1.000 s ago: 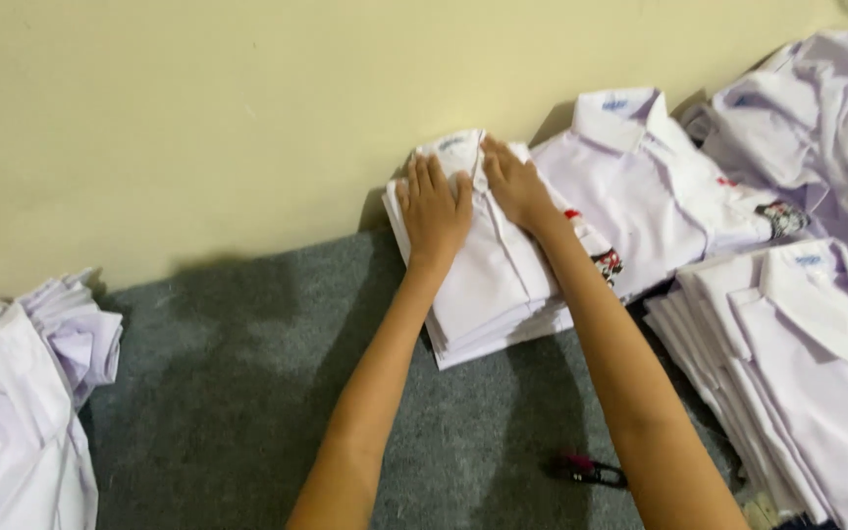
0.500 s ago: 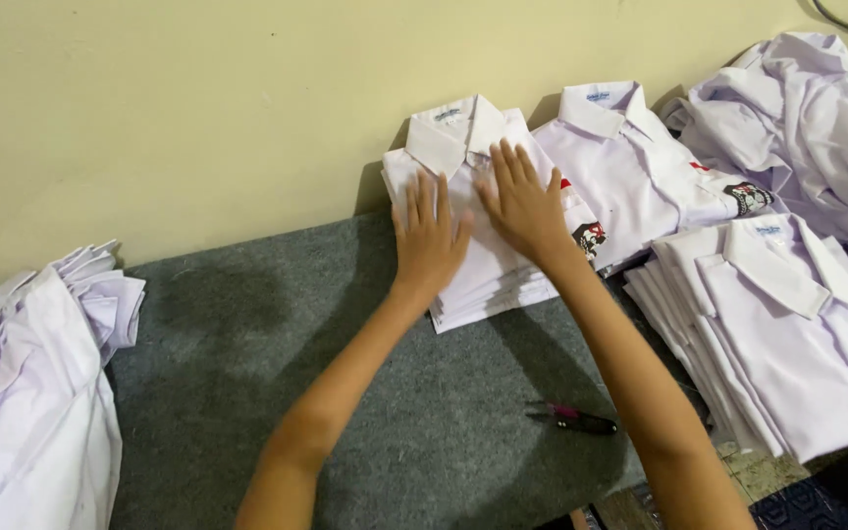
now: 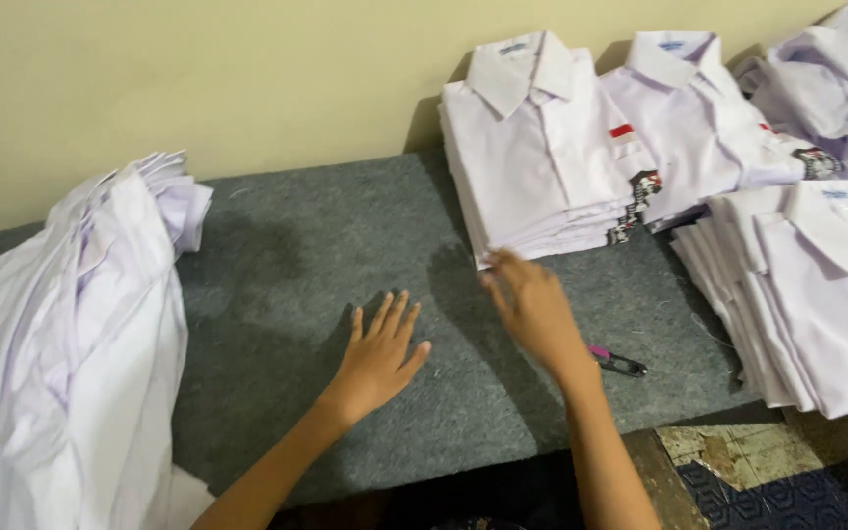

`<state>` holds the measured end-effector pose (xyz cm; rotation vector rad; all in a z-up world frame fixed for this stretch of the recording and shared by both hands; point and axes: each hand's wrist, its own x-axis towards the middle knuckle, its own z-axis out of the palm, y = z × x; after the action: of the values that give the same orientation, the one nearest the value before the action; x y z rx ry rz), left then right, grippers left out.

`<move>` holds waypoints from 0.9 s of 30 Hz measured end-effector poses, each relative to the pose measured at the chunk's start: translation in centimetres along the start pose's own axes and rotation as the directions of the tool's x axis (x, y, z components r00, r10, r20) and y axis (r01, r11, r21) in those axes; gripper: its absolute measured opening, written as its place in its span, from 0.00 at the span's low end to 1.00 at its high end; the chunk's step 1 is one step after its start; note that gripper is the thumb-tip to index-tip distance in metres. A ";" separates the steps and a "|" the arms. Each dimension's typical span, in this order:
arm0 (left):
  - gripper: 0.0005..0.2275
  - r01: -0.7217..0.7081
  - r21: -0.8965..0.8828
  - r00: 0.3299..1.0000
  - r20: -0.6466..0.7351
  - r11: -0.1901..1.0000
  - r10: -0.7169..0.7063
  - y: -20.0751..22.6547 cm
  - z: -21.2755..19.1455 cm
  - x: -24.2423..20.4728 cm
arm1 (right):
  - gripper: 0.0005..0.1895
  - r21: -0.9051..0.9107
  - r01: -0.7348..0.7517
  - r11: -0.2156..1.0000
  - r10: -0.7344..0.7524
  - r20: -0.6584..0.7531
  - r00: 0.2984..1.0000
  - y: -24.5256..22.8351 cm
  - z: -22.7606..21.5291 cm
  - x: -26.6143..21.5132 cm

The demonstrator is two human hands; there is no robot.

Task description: Folding a white collared shirt on a work table, trimming loose threads with snips, and stacking it with others.

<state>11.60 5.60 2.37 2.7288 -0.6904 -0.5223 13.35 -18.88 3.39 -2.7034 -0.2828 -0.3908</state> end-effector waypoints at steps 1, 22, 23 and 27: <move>0.29 0.014 -0.003 1.000 -0.004 1.000 -0.014 -0.6 0.4 -1.2 | 0.16 0.006 0.012 1.000 -0.012 0.006 1.000 -1.2 1.1 -1.2; 0.24 0.037 0.199 0.764 -0.637 0.979 0.100 -5.1 10.0 -6.5 | 0.28 -0.321 0.286 0.903 -0.307 -0.016 0.952 -6.5 11.2 -10.4; 0.25 -0.039 0.075 0.835 -0.545 0.996 0.073 -5.2 9.3 -6.8 | 0.28 -0.281 0.314 0.907 -0.315 0.045 0.948 -7.3 10.8 -9.7; 0.20 -0.077 -0.321 0.915 -0.399 0.944 -0.062 -7.0 3.0 -9.0 | 0.28 -0.035 0.456 0.889 -0.449 0.121 0.885 -12.0 8.9 -5.2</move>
<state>5.81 15.51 -0.28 2.4003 -0.4548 -0.0489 7.53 -5.16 -1.88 -2.7046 -0.9620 -0.3828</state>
